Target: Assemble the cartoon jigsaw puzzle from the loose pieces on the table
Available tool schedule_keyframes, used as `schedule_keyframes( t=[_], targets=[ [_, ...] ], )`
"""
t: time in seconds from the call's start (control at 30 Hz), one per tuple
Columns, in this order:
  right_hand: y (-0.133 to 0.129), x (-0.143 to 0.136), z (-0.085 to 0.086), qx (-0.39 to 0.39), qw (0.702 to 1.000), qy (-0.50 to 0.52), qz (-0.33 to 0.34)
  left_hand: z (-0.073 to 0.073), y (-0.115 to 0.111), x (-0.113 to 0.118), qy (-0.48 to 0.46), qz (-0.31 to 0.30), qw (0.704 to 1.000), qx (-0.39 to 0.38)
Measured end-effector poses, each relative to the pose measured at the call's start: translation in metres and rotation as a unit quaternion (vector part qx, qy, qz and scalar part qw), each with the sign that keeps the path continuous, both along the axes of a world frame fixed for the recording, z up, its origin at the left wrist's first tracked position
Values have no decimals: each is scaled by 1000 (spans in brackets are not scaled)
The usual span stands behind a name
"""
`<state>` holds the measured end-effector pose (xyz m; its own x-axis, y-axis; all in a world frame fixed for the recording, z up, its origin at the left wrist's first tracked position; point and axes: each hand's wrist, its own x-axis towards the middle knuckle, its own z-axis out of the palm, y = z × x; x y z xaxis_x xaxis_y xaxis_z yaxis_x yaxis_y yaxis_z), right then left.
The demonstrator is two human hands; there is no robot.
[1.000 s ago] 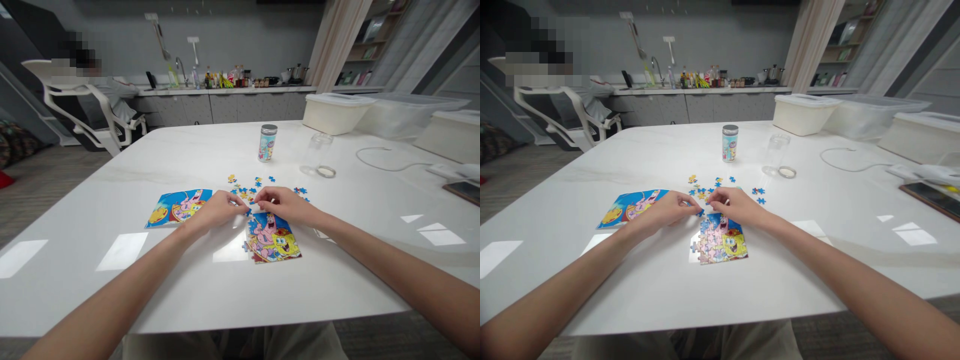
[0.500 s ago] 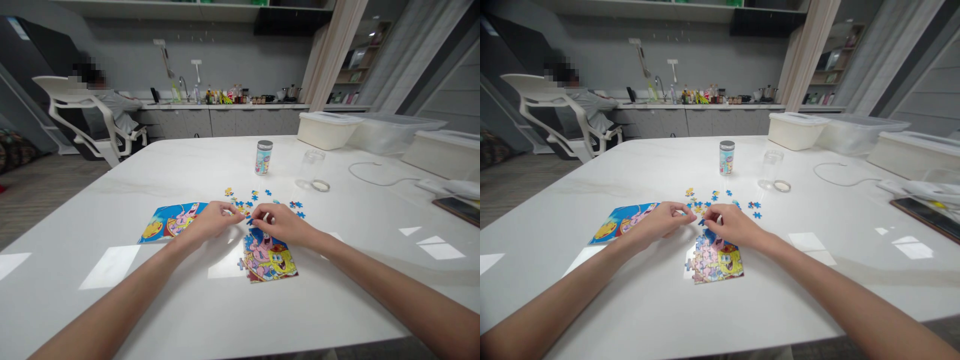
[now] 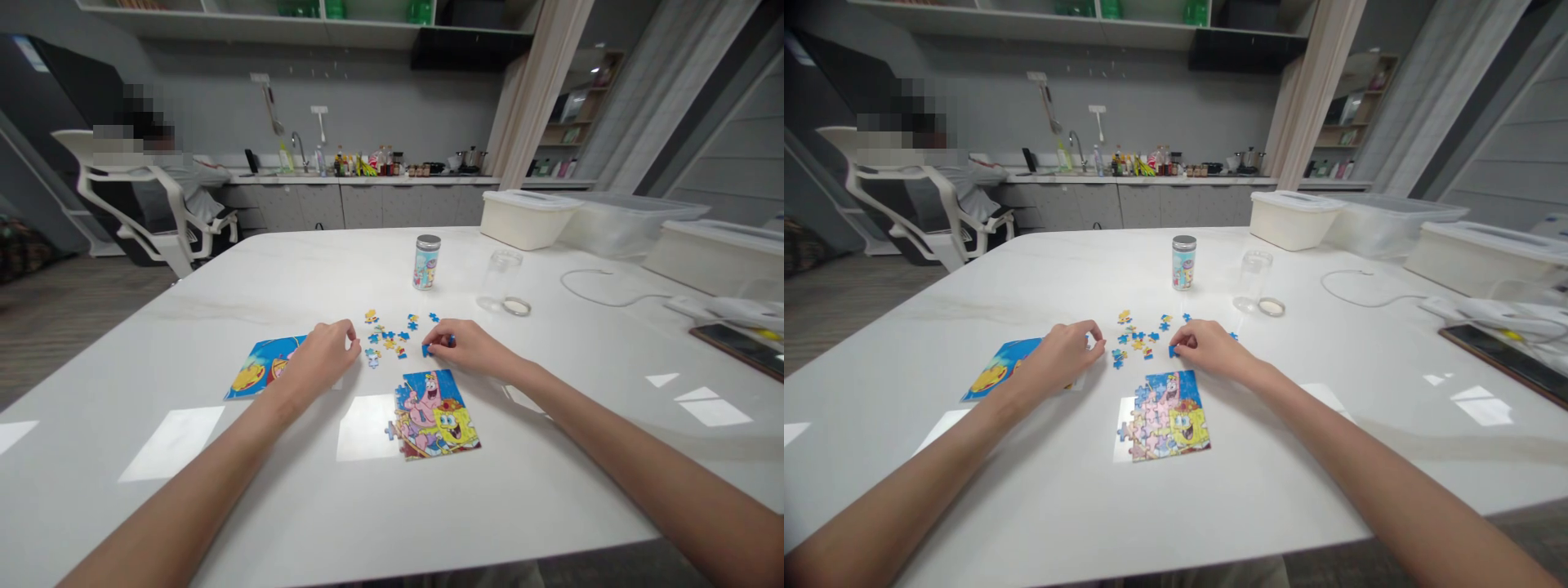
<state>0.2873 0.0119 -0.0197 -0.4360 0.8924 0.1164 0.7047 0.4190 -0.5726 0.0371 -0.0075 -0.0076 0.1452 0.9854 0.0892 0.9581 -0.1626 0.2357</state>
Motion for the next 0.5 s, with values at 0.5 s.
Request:
schedule_keyframes(
  t=[0.5],
  targets=[
    [3, 12, 7, 82, 994, -55, -38, 2, -4, 2, -6, -30, 999, -8]
  ],
)
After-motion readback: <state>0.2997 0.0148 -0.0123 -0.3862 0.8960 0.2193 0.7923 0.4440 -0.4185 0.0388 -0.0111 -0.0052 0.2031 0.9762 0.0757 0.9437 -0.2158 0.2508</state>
